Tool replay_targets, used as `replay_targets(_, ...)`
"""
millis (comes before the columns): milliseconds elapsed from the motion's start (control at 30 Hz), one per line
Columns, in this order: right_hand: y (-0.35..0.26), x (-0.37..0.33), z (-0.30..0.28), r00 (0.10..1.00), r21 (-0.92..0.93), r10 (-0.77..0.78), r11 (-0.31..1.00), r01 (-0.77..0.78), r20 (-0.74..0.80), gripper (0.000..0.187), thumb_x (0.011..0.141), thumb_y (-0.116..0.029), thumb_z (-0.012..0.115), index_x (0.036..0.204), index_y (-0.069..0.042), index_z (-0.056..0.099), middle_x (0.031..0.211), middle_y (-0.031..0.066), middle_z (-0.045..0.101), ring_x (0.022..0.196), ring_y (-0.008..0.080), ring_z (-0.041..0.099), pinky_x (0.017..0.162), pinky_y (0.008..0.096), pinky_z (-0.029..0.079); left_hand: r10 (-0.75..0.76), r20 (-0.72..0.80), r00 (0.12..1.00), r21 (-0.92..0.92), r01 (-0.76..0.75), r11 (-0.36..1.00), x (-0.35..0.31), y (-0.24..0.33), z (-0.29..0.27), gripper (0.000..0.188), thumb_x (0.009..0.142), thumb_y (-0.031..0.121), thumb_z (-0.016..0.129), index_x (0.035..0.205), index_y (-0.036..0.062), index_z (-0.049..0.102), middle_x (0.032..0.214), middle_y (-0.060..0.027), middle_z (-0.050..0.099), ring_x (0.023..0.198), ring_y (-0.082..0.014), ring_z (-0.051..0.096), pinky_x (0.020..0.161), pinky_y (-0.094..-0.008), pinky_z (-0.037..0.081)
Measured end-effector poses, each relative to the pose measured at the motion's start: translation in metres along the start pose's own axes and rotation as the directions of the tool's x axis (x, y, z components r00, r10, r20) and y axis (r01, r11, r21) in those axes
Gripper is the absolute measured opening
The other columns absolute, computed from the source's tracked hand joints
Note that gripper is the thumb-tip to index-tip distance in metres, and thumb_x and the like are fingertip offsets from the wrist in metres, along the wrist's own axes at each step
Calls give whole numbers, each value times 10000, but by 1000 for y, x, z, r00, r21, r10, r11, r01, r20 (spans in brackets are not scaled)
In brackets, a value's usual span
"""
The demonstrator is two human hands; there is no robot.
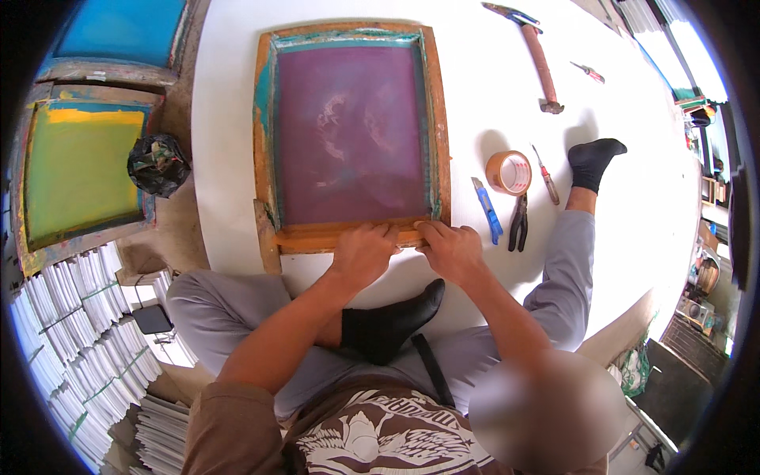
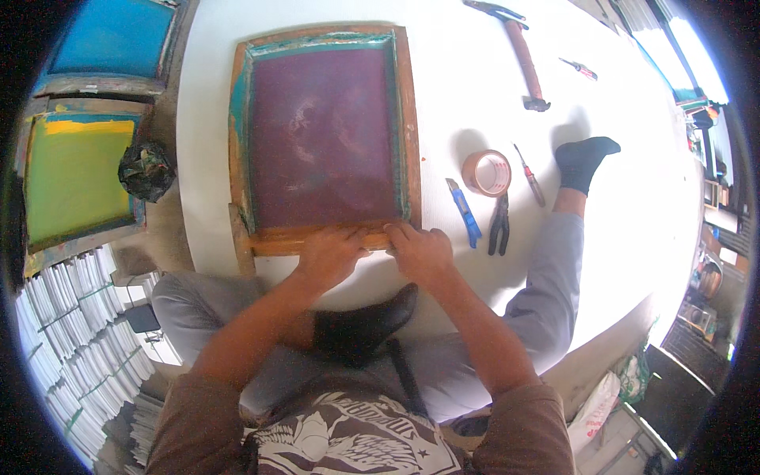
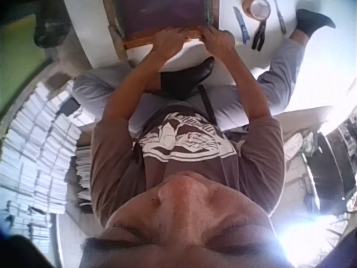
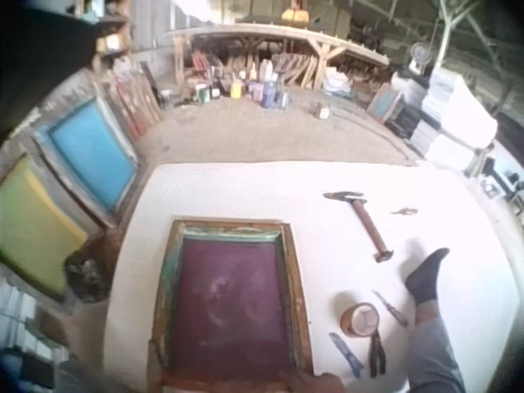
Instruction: The person sits on the floor and applies masking tape to the edges of a wooden screen printing frame. They use a utility knife to cut the tape and smooth it down with their fingers, working on different sides of the frame.
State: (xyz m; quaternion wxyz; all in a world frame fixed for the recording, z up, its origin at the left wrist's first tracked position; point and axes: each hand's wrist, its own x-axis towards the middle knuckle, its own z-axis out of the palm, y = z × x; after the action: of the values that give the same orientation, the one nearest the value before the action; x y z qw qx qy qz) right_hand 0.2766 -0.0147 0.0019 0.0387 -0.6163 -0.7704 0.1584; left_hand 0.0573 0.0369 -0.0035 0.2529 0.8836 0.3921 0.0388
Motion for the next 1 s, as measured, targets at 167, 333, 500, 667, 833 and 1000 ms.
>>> replay_targets(167,-7,-8,10,993,-51,12,999,-19,-119,452,810,-250,832,1231,-137,712,1155,3,773,732,215,758,618,368,570,60,-183,981,110,-41,993,-10,-3,25,421,892,303,765,1211,33,711,1120,-93,757,1036,-261,730,856,-400,597)
replay_targets(333,-1,-15,22,972,-86,-27,996,6,-233,418,854,-253,809,1251,-159,717,1261,10,759,750,218,768,634,370,599,68,-284,956,142,-28,989,-23,-9,25,536,879,351,785,1314,54,685,1228,-121,727,1151,-277,692,989,-421,565)
replay_targets(500,1,-18,25,973,-52,7,998,-20,-232,462,888,-277,788,1329,-183,690,1288,6,749,776,241,772,659,395,622,32,-222,975,287,34,957,-56,-43,-1,575,861,355,808,1337,64,671,1270,-121,707,1207,-295,661,1098,-461,495)
replay_targets(667,-2,-16,26,972,-16,14,1000,-19,-236,460,897,-290,779,1337,-191,691,1276,4,754,776,259,773,654,412,628,14,-187,982,393,62,917,-93,-91,-29,555,887,310,783,1346,25,659,1273,-137,721,1221,-299,671,1172,-465,432)
replay_targets(833,-1,-17,28,965,-63,5,998,-23,-263,441,900,-289,775,1325,-203,696,1247,-9,762,764,261,772,647,419,629,135,-204,969,488,-19,873,-116,-115,-24,397,953,142,657,1321,-7,671,1297,-165,731,1257,-285,678,1225,-469,380)
replay_targets(1000,2,-19,30,967,-92,20,995,-44,-254,452,897,-282,774,1336,-216,686,1268,-27,752,765,262,773,662,415,629,183,-164,969,558,-61,827,-125,-110,-22,412,952,117,602,1330,-33,671,1345,-209,703,1300,-309,654,1242,-468,362)
